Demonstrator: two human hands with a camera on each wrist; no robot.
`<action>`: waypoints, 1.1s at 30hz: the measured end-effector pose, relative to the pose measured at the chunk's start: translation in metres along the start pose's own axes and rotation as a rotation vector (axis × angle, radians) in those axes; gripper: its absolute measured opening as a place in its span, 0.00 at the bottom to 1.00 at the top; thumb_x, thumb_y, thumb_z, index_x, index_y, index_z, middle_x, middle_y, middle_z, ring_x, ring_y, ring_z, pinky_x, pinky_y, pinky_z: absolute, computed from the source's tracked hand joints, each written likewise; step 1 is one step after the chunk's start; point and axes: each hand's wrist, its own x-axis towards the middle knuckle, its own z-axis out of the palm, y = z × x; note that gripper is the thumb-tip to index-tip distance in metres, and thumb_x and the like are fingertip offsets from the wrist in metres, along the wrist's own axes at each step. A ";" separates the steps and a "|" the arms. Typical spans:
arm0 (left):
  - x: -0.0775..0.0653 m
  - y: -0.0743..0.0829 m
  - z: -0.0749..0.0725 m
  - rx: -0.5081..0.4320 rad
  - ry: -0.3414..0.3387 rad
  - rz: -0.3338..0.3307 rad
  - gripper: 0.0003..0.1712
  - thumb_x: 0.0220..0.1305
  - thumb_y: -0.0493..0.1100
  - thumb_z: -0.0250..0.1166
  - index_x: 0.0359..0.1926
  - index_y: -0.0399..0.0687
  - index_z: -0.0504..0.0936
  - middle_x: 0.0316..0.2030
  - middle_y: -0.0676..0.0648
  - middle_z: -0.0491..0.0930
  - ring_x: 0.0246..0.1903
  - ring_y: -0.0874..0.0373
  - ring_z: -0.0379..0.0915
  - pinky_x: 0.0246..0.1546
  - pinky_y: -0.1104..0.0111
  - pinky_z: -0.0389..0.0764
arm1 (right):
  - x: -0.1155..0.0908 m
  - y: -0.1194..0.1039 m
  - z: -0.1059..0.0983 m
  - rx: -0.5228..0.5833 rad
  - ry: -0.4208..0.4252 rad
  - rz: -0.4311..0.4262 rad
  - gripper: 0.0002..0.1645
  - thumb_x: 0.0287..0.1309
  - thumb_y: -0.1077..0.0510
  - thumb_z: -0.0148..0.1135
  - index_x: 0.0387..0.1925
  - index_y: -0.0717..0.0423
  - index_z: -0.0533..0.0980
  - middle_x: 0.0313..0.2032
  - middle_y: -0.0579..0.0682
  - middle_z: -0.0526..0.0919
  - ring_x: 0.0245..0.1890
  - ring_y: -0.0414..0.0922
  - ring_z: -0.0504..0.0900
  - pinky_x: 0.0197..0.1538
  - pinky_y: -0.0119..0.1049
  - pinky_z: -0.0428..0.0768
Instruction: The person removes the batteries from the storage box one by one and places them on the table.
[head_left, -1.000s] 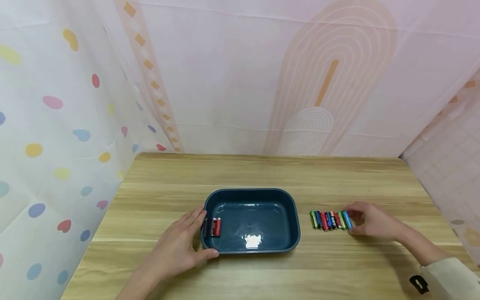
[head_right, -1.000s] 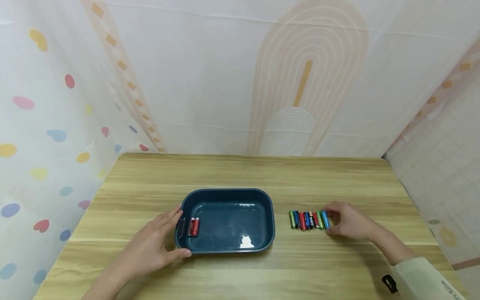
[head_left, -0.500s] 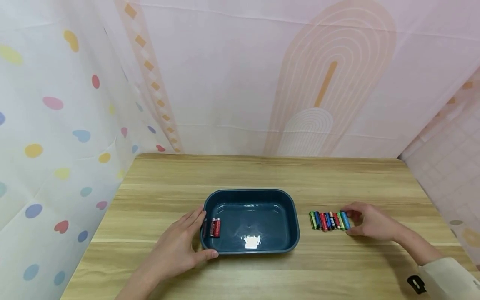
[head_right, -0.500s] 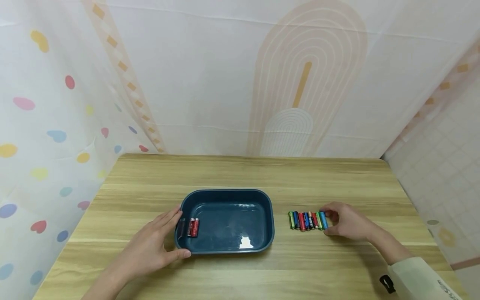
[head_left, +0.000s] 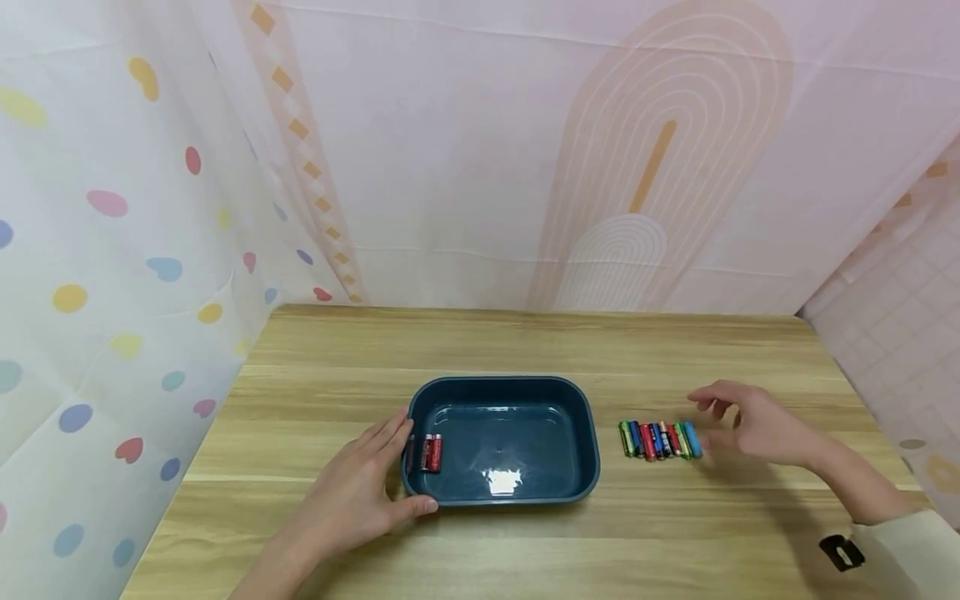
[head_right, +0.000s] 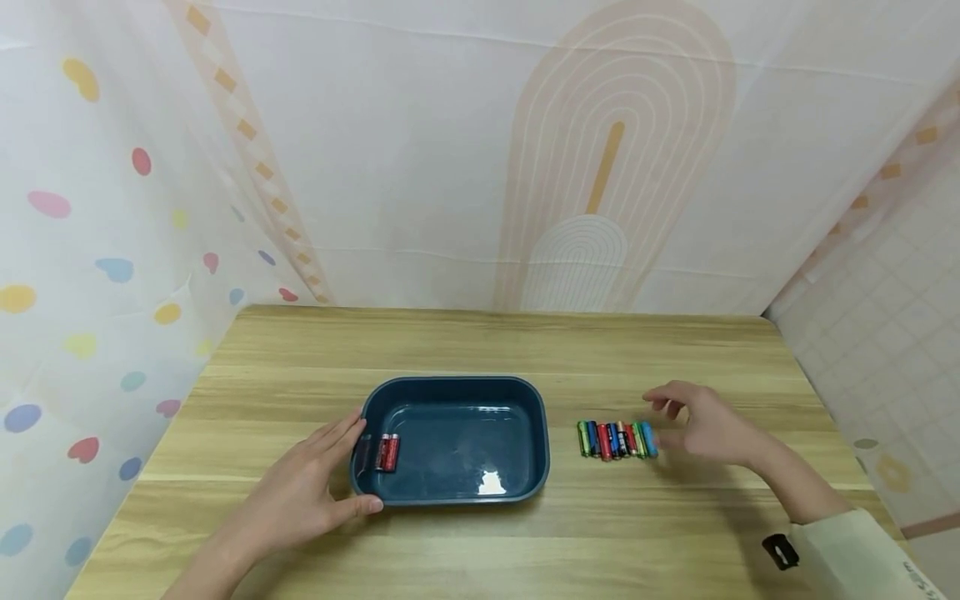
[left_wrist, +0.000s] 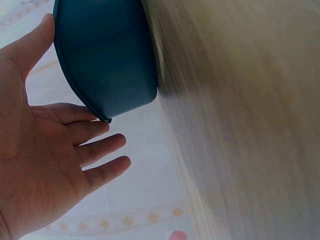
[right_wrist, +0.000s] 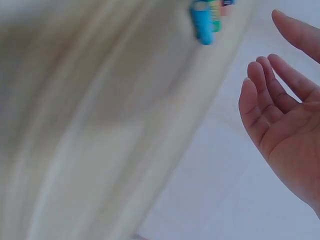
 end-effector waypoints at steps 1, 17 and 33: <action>0.000 0.000 0.000 -0.001 0.003 0.002 0.65 0.55 0.78 0.70 0.76 0.34 0.66 0.78 0.37 0.62 0.75 0.34 0.60 0.70 0.38 0.66 | 0.001 -0.003 -0.002 -0.014 0.021 -0.024 0.31 0.51 0.65 0.81 0.58 0.67 0.79 0.45 0.53 0.84 0.39 0.40 0.79 0.29 0.32 0.79; -0.001 0.001 -0.002 -0.006 0.014 0.008 0.64 0.55 0.75 0.72 0.77 0.34 0.66 0.78 0.38 0.61 0.75 0.35 0.59 0.71 0.38 0.65 | 0.050 -0.089 -0.001 0.003 0.133 -0.175 0.25 0.61 0.64 0.75 0.59 0.59 0.81 0.47 0.45 0.85 0.41 0.36 0.79 0.39 0.34 0.83; -0.003 0.002 -0.001 0.002 0.006 0.008 0.65 0.55 0.76 0.71 0.77 0.34 0.66 0.78 0.37 0.60 0.75 0.35 0.59 0.71 0.38 0.66 | 0.078 -0.128 0.042 0.116 0.072 -0.199 0.29 0.62 0.59 0.76 0.63 0.58 0.78 0.51 0.48 0.84 0.45 0.43 0.79 0.44 0.39 0.83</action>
